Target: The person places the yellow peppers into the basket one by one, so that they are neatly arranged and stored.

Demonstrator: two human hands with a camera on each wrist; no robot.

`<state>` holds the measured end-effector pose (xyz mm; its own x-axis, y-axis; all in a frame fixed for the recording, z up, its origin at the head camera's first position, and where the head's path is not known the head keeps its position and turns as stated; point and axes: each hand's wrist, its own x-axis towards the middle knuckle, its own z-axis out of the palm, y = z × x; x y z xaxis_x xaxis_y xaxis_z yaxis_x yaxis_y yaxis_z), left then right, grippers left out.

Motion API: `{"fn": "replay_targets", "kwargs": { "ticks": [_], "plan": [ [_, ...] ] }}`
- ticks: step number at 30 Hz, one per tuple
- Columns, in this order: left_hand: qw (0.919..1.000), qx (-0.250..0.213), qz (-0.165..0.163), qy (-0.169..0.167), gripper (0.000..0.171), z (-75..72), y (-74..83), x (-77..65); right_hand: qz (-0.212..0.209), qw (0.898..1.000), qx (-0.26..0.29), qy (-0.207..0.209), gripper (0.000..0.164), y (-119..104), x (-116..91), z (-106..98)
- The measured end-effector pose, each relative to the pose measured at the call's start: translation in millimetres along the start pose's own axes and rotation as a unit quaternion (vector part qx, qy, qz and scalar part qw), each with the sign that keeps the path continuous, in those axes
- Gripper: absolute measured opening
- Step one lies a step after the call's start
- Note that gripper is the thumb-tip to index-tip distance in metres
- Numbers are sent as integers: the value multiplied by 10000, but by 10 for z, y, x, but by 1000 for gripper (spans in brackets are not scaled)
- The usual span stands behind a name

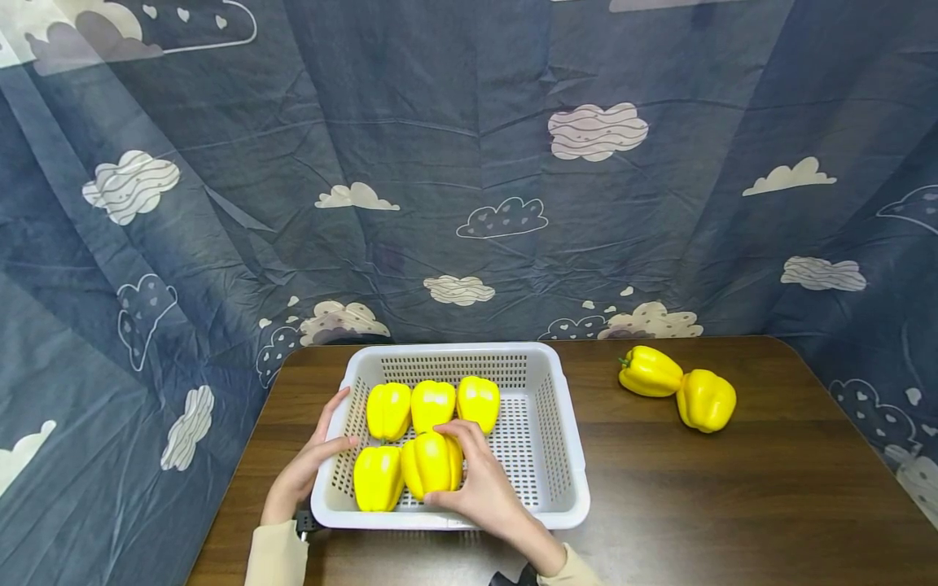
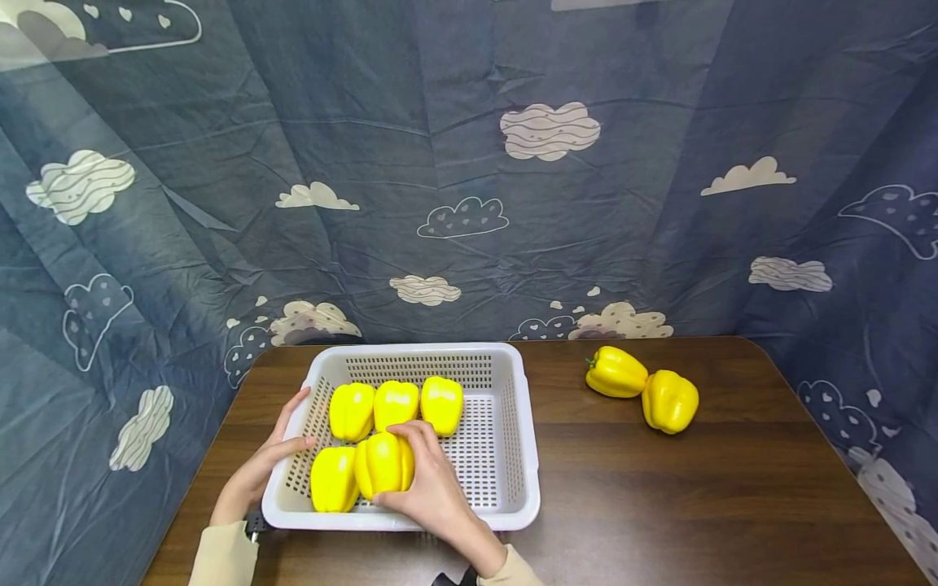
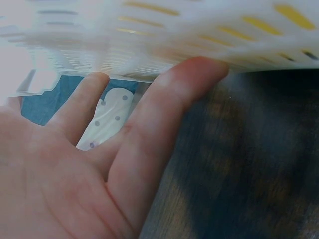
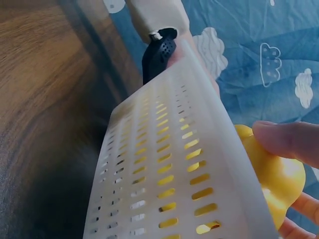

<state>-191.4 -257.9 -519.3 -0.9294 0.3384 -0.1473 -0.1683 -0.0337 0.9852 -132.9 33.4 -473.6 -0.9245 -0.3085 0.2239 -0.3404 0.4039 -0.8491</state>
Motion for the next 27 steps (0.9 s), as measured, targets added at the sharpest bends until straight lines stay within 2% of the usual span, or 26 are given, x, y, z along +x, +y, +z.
{"fn": "replay_targets", "kwargs": {
  "ticks": [10,27],
  "plan": [
    [10000,4,40,17,80,5,-1,-7,68,9997,-206,-91,79,10,31,44],
    [9999,0,-2,105,80,18,7,-8,348,9968,-309,-655,78,37,104,93]
  ]
}}
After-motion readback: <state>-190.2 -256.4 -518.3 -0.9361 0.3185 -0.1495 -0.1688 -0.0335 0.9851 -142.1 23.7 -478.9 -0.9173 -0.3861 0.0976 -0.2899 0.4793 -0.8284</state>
